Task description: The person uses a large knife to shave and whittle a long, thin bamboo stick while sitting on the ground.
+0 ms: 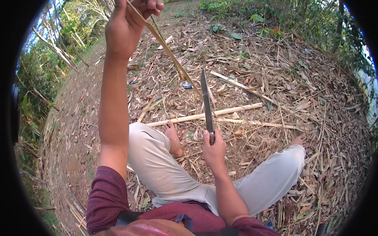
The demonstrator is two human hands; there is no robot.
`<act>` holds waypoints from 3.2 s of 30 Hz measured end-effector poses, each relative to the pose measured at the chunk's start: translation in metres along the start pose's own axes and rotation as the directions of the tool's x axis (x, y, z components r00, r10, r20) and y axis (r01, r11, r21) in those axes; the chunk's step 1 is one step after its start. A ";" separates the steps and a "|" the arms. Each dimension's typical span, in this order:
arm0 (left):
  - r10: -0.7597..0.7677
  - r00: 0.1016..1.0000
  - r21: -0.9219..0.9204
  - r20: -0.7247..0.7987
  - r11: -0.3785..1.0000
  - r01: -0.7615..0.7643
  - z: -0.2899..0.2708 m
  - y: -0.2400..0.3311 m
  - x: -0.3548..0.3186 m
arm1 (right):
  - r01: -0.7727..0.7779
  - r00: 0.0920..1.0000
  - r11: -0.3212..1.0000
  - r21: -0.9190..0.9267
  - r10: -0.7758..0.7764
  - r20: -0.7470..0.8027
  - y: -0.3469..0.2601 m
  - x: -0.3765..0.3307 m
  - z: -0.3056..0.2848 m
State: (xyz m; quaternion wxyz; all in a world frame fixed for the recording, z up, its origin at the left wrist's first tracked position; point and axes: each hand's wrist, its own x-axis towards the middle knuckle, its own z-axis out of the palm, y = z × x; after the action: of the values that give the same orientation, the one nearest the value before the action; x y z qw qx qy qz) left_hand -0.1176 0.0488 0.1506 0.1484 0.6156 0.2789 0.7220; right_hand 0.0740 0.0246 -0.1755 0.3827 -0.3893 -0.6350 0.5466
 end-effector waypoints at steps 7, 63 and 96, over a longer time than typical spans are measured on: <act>-0.049 0.993 0.343 0.112 0.939 0.007 -0.005 -0.056 -0.047 | -0.046 0.999 0.998 0.034 0.047 -0.017 0.004 0.004 -0.005; -0.865 0.502 -0.257 0.017 0.481 0.838 0.087 -0.046 -0.211 | 0.836 0.487 0.294 -0.463 -0.787 0.379 -0.105 0.076 -0.115; -0.856 0.420 -0.265 -0.303 0.499 0.825 0.092 -0.058 -0.226 | 0.832 0.420 0.171 -0.528 -0.815 0.399 -0.079 0.097 -0.098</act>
State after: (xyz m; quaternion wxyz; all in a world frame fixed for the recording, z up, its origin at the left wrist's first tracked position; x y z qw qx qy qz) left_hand 0.0088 -0.0100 -0.0574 0.4521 0.2276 0.5450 0.6684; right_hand 0.1181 0.1437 -0.0805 0.4419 -0.0847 -0.8930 -0.0075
